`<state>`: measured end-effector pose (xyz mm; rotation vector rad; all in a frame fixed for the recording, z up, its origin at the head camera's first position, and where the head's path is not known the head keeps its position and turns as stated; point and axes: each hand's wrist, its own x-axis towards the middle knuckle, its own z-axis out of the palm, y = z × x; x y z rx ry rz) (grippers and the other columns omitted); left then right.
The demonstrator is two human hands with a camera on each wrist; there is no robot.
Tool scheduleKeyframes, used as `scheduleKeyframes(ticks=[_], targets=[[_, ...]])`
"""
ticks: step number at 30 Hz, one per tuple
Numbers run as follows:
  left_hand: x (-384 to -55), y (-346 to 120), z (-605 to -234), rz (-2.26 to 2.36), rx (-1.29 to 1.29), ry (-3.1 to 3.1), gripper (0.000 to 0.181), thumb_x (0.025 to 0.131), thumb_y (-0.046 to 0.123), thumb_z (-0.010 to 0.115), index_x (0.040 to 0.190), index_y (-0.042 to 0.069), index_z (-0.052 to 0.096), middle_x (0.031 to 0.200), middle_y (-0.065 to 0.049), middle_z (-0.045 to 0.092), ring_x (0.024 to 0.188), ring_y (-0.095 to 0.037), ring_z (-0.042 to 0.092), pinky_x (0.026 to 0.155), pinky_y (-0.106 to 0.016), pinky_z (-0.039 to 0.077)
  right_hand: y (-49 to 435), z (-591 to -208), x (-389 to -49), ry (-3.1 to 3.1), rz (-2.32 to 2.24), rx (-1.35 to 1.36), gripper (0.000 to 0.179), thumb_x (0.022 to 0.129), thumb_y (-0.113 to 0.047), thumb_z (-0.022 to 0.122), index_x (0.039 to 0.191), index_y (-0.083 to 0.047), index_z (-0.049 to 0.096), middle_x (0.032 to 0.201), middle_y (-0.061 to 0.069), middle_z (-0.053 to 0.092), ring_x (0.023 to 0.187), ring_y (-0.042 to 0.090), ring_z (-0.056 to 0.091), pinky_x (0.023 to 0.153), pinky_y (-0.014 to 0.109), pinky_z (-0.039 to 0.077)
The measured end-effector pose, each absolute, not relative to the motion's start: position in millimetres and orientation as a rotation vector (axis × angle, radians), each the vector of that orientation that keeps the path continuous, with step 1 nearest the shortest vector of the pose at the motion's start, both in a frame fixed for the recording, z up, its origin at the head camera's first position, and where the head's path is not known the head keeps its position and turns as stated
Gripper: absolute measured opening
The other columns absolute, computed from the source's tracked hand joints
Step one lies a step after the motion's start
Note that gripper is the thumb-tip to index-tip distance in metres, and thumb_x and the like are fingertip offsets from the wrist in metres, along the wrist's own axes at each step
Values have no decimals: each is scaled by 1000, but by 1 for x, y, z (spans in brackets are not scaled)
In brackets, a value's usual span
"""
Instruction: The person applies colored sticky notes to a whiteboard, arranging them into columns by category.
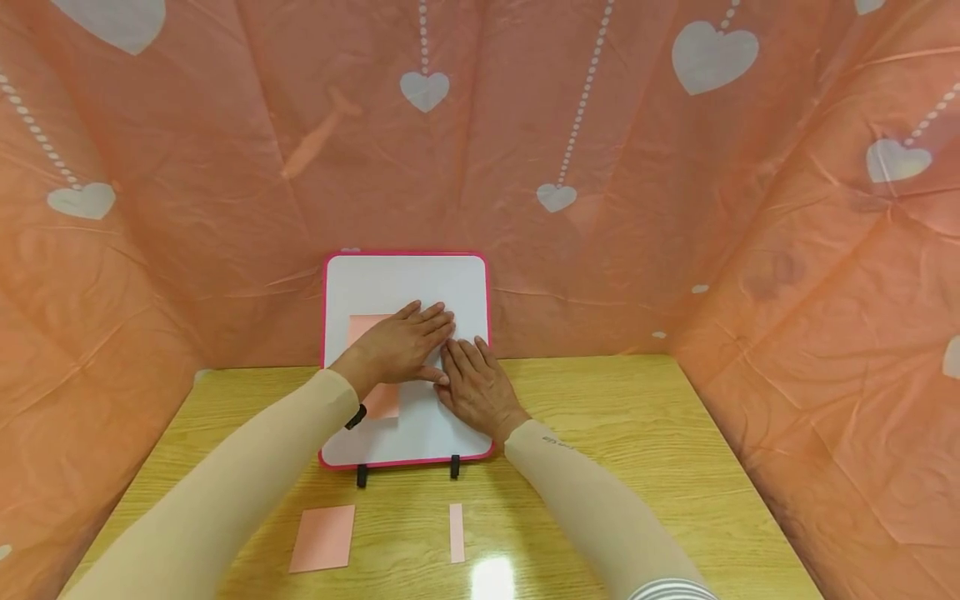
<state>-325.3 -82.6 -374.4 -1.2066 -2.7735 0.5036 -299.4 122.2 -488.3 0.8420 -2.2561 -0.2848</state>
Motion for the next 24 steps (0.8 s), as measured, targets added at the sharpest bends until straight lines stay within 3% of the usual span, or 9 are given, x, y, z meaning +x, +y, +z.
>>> scheduleKeyframes(ticks=[10,19,24], targets=[[-328,-97,-375,490,-1205,-2724,97,98,77,44,165,8,34,173,-7,32,164,-25,18,135,-48,10,122,-488,-298,-2264,-298,838,66,114,-48,26,153,-2,54,152,12,60,140,31,55,129,49,32],[-333,-89,-382,526,-1236,-2721,95,100,76,42,168,11,28,176,-4,21,165,-23,12,135,-48,8,121,-488,-297,-2262,-299,827,65,110,-49,37,153,-4,54,154,11,59,140,30,54,129,49,32],[-333,-92,-383,506,-1243,-2726,95,100,75,41,167,11,28,176,-4,22,165,-24,13,135,-48,8,122,-488,-298,-2262,-294,828,65,112,-48,33,153,-2,54,154,12,59,140,30,54,128,49,32]])
